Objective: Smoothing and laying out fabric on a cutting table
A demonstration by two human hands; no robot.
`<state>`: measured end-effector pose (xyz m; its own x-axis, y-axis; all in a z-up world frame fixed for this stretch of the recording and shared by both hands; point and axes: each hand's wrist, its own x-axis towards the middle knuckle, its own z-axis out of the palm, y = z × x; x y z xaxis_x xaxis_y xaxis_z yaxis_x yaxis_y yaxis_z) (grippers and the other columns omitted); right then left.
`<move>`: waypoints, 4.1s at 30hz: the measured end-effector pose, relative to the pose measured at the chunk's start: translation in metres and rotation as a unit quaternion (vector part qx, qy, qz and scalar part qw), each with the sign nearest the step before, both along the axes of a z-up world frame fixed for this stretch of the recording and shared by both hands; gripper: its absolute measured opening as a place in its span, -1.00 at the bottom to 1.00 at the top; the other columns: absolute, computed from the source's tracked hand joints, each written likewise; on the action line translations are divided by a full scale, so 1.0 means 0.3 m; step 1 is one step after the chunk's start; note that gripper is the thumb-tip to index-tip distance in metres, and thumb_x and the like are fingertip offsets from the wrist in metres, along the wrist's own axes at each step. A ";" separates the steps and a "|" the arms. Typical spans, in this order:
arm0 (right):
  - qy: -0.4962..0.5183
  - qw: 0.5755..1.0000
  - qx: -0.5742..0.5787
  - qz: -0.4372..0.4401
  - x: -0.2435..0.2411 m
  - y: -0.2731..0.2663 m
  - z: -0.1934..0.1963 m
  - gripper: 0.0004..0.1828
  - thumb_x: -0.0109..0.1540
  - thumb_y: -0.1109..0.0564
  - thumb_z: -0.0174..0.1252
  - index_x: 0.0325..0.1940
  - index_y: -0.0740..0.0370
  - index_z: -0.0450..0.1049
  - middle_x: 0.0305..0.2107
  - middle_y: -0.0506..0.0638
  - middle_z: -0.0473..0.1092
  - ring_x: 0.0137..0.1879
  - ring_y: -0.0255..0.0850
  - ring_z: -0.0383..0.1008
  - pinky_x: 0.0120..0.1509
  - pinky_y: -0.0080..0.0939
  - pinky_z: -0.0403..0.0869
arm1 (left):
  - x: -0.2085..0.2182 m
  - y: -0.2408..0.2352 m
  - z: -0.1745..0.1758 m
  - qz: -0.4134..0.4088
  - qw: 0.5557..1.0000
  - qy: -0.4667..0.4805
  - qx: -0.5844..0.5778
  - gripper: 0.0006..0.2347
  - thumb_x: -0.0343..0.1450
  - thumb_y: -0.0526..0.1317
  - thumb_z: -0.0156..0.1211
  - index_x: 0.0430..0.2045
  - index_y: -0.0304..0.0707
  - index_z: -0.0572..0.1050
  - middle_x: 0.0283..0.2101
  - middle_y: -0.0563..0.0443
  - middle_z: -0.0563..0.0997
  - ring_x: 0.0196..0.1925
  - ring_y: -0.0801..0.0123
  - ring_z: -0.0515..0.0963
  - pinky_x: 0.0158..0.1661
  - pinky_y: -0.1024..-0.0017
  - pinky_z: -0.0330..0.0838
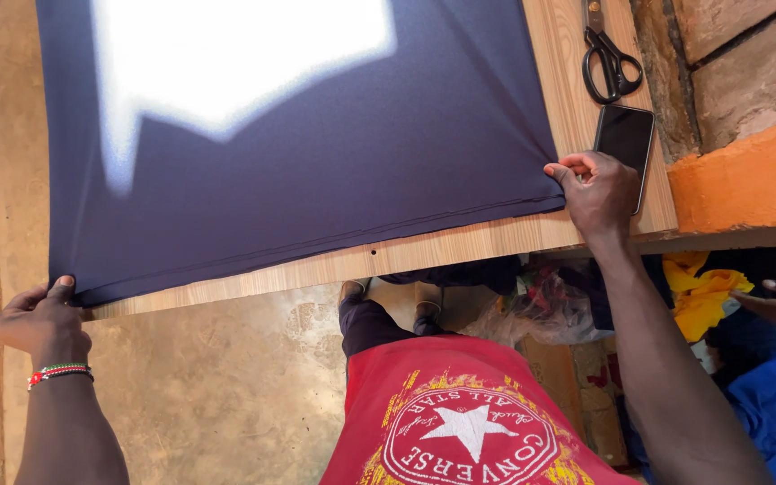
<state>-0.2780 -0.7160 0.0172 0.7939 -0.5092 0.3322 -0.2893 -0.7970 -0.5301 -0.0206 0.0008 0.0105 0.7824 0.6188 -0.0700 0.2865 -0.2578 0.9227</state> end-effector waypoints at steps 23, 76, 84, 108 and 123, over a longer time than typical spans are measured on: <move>-0.049 0.999 -0.007 0.012 -0.063 0.017 -0.055 -0.88 0.31 0.20 0.50 -0.24 0.24 0.67 -0.42 0.01 0.53 -0.38 -0.23 0.41 -0.29 -0.19 0.34 | 0.006 0.054 -0.084 0.046 0.998 -0.021 0.021 -0.89 0.28 -0.40 0.42 -0.53 -0.12 0.64 -0.44 0.19 0.71 -0.42 0.64 0.71 -0.46 0.58 0.57; -0.032 0.996 -0.084 -0.008 -0.072 0.040 -0.041 -0.83 0.30 0.08 0.54 -0.25 0.17 0.69 -0.41 -0.03 0.57 -0.36 -0.13 0.46 -0.19 -0.03 0.30 | -0.077 0.018 -0.086 0.034 0.997 -0.061 0.011 -0.88 0.32 -0.46 0.26 -0.51 -0.17 0.58 -0.36 0.21 0.64 -0.29 0.60 0.66 -0.30 0.59 0.61; -0.004 0.993 -0.112 -0.028 -0.074 0.027 -0.060 -0.87 0.28 0.02 0.51 -0.27 0.03 0.69 -0.39 -0.13 0.57 -0.34 -0.12 0.40 -0.11 0.00 0.23 | -0.068 0.041 -0.178 -0.005 0.979 -0.142 0.144 -0.91 0.33 -0.45 0.17 -0.40 -0.27 0.48 -0.25 0.02 0.61 -0.21 0.38 0.61 -0.16 0.39 0.58; 0.048 0.988 -0.145 -0.031 -0.085 0.021 -0.086 -0.87 0.37 0.02 0.50 -0.17 0.03 0.68 -0.36 -0.14 0.53 -0.23 -0.11 0.42 0.04 -0.01 0.24 | -0.076 0.014 -0.017 -0.105 0.930 0.050 0.348 -0.77 0.26 -0.30 0.00 -0.23 -0.33 0.34 -0.08 -0.31 0.42 -0.07 -0.25 0.44 -0.09 -0.08 0.27; 0.051 0.981 -0.177 -0.064 -0.103 0.030 -0.137 -0.78 0.42 0.01 0.63 -0.16 0.08 0.71 -0.39 -0.09 0.53 -0.20 -0.13 0.48 0.11 -0.05 0.31 | -0.100 -1.190 0.176 -0.560 0.769 -0.243 0.190 -0.70 0.28 -0.32 0.10 -0.10 -0.27 0.48 -0.07 -0.15 0.52 0.04 0.02 0.44 0.12 0.13 0.24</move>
<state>-0.3089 -0.7070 -0.0240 0.7696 -0.4736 0.4283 -0.4358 -0.8798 -0.1898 -0.0507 -0.3562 0.0633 0.7171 -0.5578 0.4178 -0.6656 -0.3705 0.6478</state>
